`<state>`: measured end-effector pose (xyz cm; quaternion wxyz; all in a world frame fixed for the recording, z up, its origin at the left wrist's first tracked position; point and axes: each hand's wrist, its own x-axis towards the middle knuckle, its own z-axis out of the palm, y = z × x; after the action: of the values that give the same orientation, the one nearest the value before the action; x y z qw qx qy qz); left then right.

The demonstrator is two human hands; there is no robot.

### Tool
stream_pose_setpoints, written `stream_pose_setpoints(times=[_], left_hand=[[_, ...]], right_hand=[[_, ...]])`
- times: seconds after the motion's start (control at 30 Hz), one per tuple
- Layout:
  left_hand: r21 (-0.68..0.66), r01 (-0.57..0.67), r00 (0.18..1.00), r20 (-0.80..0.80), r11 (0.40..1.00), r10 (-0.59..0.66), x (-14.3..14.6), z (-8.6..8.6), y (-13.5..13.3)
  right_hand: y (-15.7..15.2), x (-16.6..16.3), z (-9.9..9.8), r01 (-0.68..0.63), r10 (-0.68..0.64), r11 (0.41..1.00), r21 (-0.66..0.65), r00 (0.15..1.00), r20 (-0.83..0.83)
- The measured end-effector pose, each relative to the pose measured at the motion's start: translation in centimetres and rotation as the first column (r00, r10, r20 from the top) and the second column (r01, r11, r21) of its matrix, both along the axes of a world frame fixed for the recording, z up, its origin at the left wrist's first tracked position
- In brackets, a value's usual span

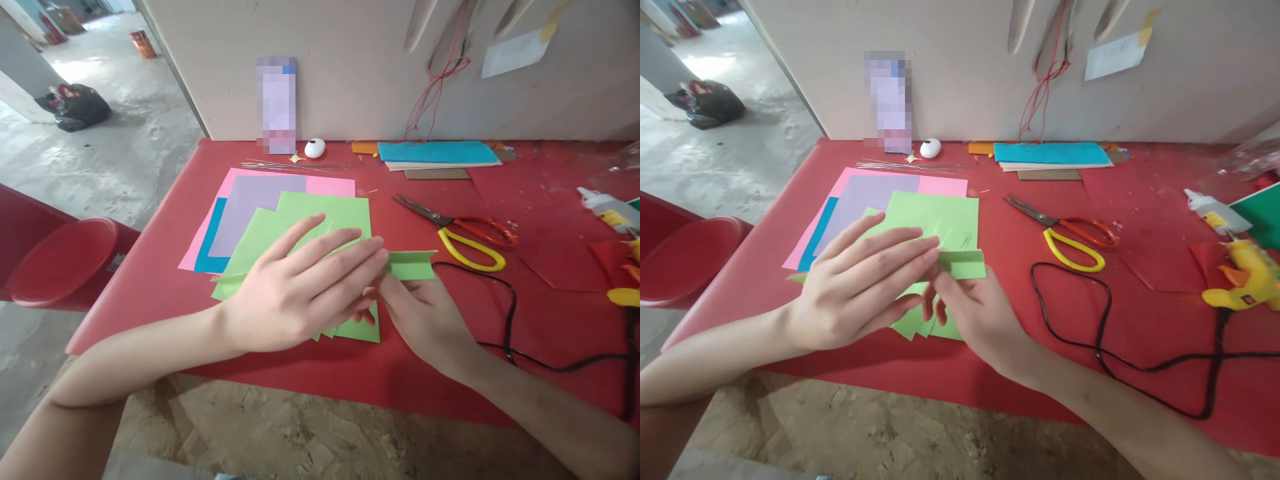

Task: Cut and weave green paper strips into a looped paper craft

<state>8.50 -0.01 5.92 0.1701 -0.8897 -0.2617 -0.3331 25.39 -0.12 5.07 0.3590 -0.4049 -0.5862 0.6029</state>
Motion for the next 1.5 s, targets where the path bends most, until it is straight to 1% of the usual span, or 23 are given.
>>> stream_pose_setpoints(times=[0.1,0.23,0.37,0.43,0.5,0.53,0.6,0.63,0.67,0.7,0.77,0.8,0.87,0.93,0.97,1.03,1.1,1.2,1.27,1.33,1.4,1.43,1.5], left_hand=[[-0.040,-0.042,0.999,0.000,0.998,0.042,0.1,-0.2,-0.2],[-0.092,-0.036,0.999,0.027,0.995,0.038,-0.2,-0.1,0.1],[-0.176,0.012,0.998,0.058,0.984,-0.002,-0.4,0.0,0.0],[-0.201,0.035,0.997,0.076,0.979,-0.020,-0.5,0.0,-0.1],[-0.241,0.053,0.995,0.096,0.969,-0.030,-0.5,0.2,-0.2],[-0.276,0.059,0.994,0.109,0.959,-0.030,-0.6,0.3,-0.2],[-0.376,0.070,0.992,0.127,0.924,-0.023,-0.7,0.6,-0.4],[-0.437,0.072,0.992,0.126,0.897,-0.018,-0.7,0.8,-0.5],[-0.498,0.075,0.993,0.121,0.864,-0.017,-0.7,1.1,-0.6],[-0.557,0.082,0.993,0.117,0.826,-0.020,-0.8,1.3,-0.6],[-0.684,0.107,0.993,0.115,0.721,-0.038,-0.7,1.7,-0.7],[-0.750,0.127,0.991,0.125,0.649,-0.050,-0.6,1.8,-0.7],[-0.866,0.167,0.986,0.154,0.472,-0.066,-0.5,2.0,-0.7],[-0.931,0.193,0.981,0.184,0.310,-0.059,-0.3,2.0,-0.7],[-0.946,0.206,0.979,0.201,0.251,-0.045,-0.2,2.0,-0.7],[-0.962,0.227,0.973,0.229,0.148,-0.007,0.0,2.0,-0.7],[-0.966,0.256,0.966,0.257,0.027,0.043,0.1,2.0,-0.7],[-0.923,0.318,0.947,0.297,-0.217,0.123,0.2,2.0,-0.5],[-0.861,0.367,0.930,0.325,-0.353,0.173,0.3,2.0,-0.4],[-0.805,0.405,0.914,0.349,-0.434,0.205,0.3,1.9,-0.3],[-0.760,0.431,0.902,0.371,-0.486,0.219,0.3,1.9,-0.2],[-0.741,0.437,0.899,0.378,-0.509,0.221,0.3,1.9,-0.1],[-0.708,0.440,0.896,0.386,-0.552,0.220,0.3,1.9,0.1]], right_hand=[[-0.5,0.1,0.2,-0.065,0.064,0.998,-0.017,0.995,-0.080],[-0.6,0.5,0.0,-0.090,0.090,0.996,0.008,0.993,-0.075],[-0.4,0.6,0.2,-0.080,0.081,0.993,0.092,0.997,-0.014],[-0.3,0.7,0.6,-0.077,0.066,0.977,0.198,0.996,0.062],[0.0,1.0,1.0,-0.044,-0.004,0.940,0.338,0.990,0.139],[0.2,1.3,1.2,-0.005,-0.064,0.909,0.416,0.986,0.152],[0.7,1.8,1.5,0.108,-0.191,0.834,0.542,0.977,0.099],[0.9,2.1,1.6,0.148,-0.228,0.802,0.579,0.971,0.068],[1.2,2.3,1.7,0.147,-0.232,0.773,0.617,0.971,0.058],[1.4,2.4,1.7,0.108,-0.210,0.742,0.662,0.975,0.078],[1.6,2.6,1.8,-0.074,-0.124,0.668,0.740,0.970,0.209],[1.7,2.6,1.8,-0.174,-0.092,0.619,0.766,0.952,0.290],[1.6,2.6,1.8,-0.324,-0.053,0.537,0.779,0.908,0.415],[1.4,2.6,1.8,-0.414,-0.024,0.517,0.749,0.868,0.496],[1.4,2.6,1.8,-0.444,0.001,0.517,0.732,0.855,0.519],[1.3,2.8,1.9,-0.479,0.065,0.535,0.696,0.845,0.531],[1.4,3.0,2.1,-0.476,0.102,0.574,0.667,0.849,0.518],[1.6,3.4,2.4,-0.455,0.133,0.680,0.575,0.848,0.513],[1.8,3.6,2.6,-0.435,0.166,0.760,0.484,0.848,0.503],[2.1,3.8,2.8,-0.413,0.200,0.823,0.391,0.854,0.480],[2.5,4.0,3.0,-0.413,0.264,0.869,0.274,0.853,0.450],[2.6,4.1,3.2,-0.425,0.311,0.883,0.201,0.848,0.428],[2.9,4.3,3.4,-0.461,0.408,0.885,0.061,0.833,0.374]])
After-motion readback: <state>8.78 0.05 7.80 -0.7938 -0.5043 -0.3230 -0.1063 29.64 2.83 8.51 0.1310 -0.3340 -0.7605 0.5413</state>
